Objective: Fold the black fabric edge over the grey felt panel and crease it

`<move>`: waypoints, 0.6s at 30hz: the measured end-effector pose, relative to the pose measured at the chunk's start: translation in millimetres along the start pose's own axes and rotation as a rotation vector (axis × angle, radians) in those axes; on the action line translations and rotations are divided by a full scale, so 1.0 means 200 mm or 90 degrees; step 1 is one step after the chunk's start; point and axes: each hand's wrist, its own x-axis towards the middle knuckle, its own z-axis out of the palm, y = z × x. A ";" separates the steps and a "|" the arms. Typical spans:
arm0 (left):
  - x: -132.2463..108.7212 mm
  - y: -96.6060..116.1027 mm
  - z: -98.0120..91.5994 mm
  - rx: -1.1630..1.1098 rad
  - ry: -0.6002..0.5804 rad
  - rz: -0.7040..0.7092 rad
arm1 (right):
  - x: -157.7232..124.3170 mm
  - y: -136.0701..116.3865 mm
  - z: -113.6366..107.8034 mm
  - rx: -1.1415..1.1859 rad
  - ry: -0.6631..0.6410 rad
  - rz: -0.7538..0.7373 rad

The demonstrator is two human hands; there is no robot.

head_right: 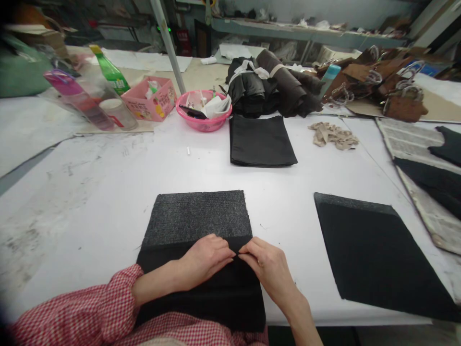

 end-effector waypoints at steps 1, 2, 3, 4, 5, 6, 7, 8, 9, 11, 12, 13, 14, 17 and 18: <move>-0.01 0.00 -0.01 -0.004 0.006 0.003 | 0.00 0.00 0.00 0.022 0.004 0.002; -0.02 -0.01 -0.01 -0.009 0.010 0.004 | 0.01 -0.01 0.00 0.042 0.008 0.004; -0.04 -0.02 -0.02 -0.016 0.013 0.002 | 0.00 -0.01 -0.01 0.062 0.012 0.007; -0.06 -0.03 -0.03 -0.024 0.016 -0.005 | 0.00 -0.01 -0.01 0.082 0.017 0.012; -0.10 -0.05 -0.04 -0.032 0.018 -0.017 | -0.01 0.00 -0.02 0.101 0.025 0.022; -0.14 -0.07 -0.06 -0.039 0.020 -0.033 | -0.02 0.00 -0.04 0.115 0.037 0.036; -0.19 -0.09 -0.07 -0.042 0.022 -0.055 | -0.04 0.01 -0.05 0.118 0.052 0.051; -0.25 -0.12 -0.09 -0.043 0.022 -0.079 | -0.06 0.03 -0.05 0.113 0.065 0.063; -0.32 -0.15 -0.11 -0.039 0.023 -0.104 | -0.08 0.04 -0.06 0.104 0.075 0.071; -0.47 -0.21 -0.15 -0.023 0.024 -0.156 | -0.11 0.08 -0.06 0.077 0.082 0.073; -0.55 -0.24 -0.17 -0.017 0.028 -0.183 | -0.13 0.10 -0.05 0.064 0.080 0.071; -0.63 -0.26 -0.19 -0.013 0.034 -0.210 | -0.14 0.11 -0.05 0.053 0.078 0.070; -0.70 -0.27 -0.20 -0.013 0.044 -0.236 | -0.15 0.13 -0.04 0.044 0.076 0.069; -0.88 -0.26 -0.24 -0.037 0.094 -0.297 | -0.19 0.17 -0.03 0.019 0.075 0.059; -0.92 -0.25 -0.25 -0.058 0.116 -0.311 | -0.21 0.18 -0.03 0.011 0.075 0.056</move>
